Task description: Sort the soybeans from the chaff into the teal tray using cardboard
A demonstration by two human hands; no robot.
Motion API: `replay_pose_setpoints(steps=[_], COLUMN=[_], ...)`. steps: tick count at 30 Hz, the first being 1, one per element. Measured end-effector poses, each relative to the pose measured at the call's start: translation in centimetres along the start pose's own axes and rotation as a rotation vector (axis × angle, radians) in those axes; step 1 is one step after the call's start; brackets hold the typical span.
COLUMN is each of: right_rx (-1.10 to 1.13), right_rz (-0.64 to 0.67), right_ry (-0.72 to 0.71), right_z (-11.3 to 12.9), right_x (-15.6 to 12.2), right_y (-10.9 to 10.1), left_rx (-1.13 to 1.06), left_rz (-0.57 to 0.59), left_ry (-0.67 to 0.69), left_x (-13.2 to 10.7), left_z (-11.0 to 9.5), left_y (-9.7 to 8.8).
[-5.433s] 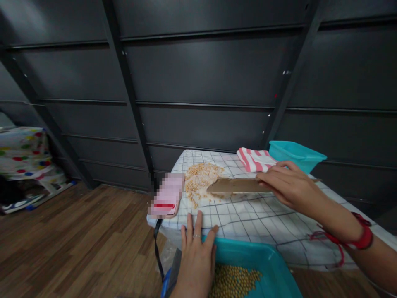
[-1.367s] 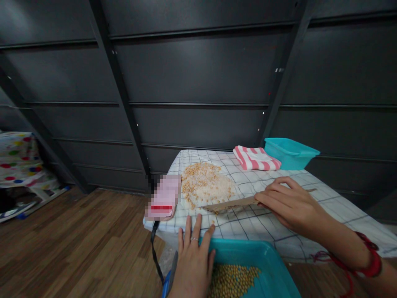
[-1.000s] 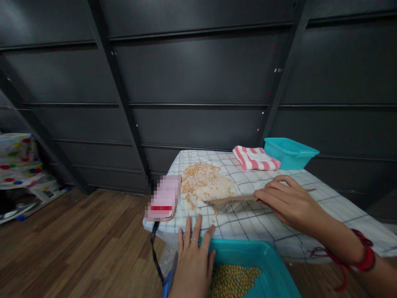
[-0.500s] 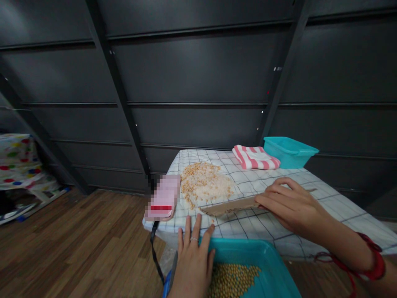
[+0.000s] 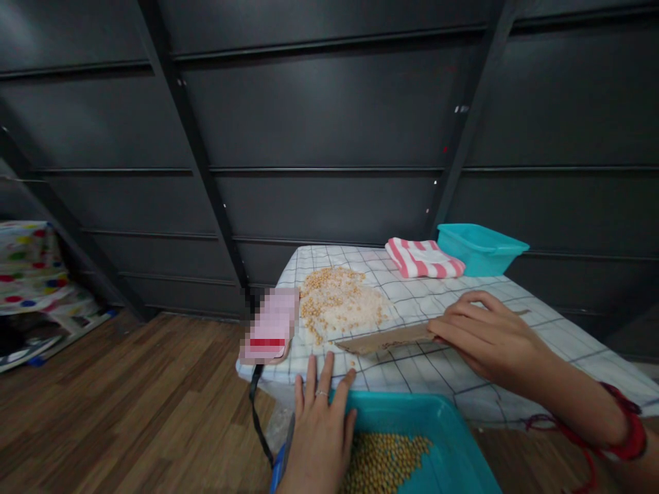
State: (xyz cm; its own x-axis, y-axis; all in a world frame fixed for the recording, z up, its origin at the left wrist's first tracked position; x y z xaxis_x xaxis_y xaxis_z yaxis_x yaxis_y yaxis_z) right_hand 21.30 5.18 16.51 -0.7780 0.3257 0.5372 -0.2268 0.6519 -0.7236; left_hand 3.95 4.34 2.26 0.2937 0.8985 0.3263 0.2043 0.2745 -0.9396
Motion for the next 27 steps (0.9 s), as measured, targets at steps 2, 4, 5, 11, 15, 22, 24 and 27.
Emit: replay_pose_setpoints(steps=[2,4,5,11,15,22,24,27], right_rx=[0.005,0.008,0.007,-0.013,-0.035,-0.013,-0.010,-0.013], right_rz=[0.008,0.006,0.004,0.002,0.026,0.006,-0.002,-0.012], right_ry=[0.006,0.005,0.005,0.031,0.021,0.012,0.014,0.028], right_z=[0.1,0.2,0.3,0.1,0.0,0.4,0.5,0.3], right_x=[-0.1,-0.2,-0.2,-0.2,-0.2,-0.1,0.1,0.2], right_y=[-0.2,-0.5,-0.6,-0.3,0.1,-0.5,-0.8,-0.9], left_rx=[-0.008,-0.011,-0.011,-0.001,0.003,-0.023,-0.026,-0.027], left_rz=[0.001,0.003,0.004,0.003,-0.008,-0.014,-0.014,-0.019], left_ry=[-0.014,-0.021,-0.021,-0.008,-0.002,-0.012,-0.015,-0.010], left_x=[0.0,0.0,0.0,0.1,0.0,0.1,0.1,0.0], left_z=[0.1,0.1,0.1,0.1,0.1,0.1,0.2,0.1], left_y=[0.2,0.3,0.4,0.4,0.5,0.4,0.4,0.5])
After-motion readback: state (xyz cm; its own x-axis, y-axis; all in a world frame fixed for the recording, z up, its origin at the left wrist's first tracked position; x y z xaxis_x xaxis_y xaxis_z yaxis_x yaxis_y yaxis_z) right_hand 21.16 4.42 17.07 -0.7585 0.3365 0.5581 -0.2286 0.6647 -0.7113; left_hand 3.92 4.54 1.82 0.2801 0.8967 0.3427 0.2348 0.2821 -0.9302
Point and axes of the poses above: each hand's wrist, its own x-axis towards the middle knuckle, its own y-axis out of the palm, z = x × y, the point moved 6 cm from there along x, towards the middle knuckle, and after that the axes turned 1 degree about x, right-handed, at the moved point
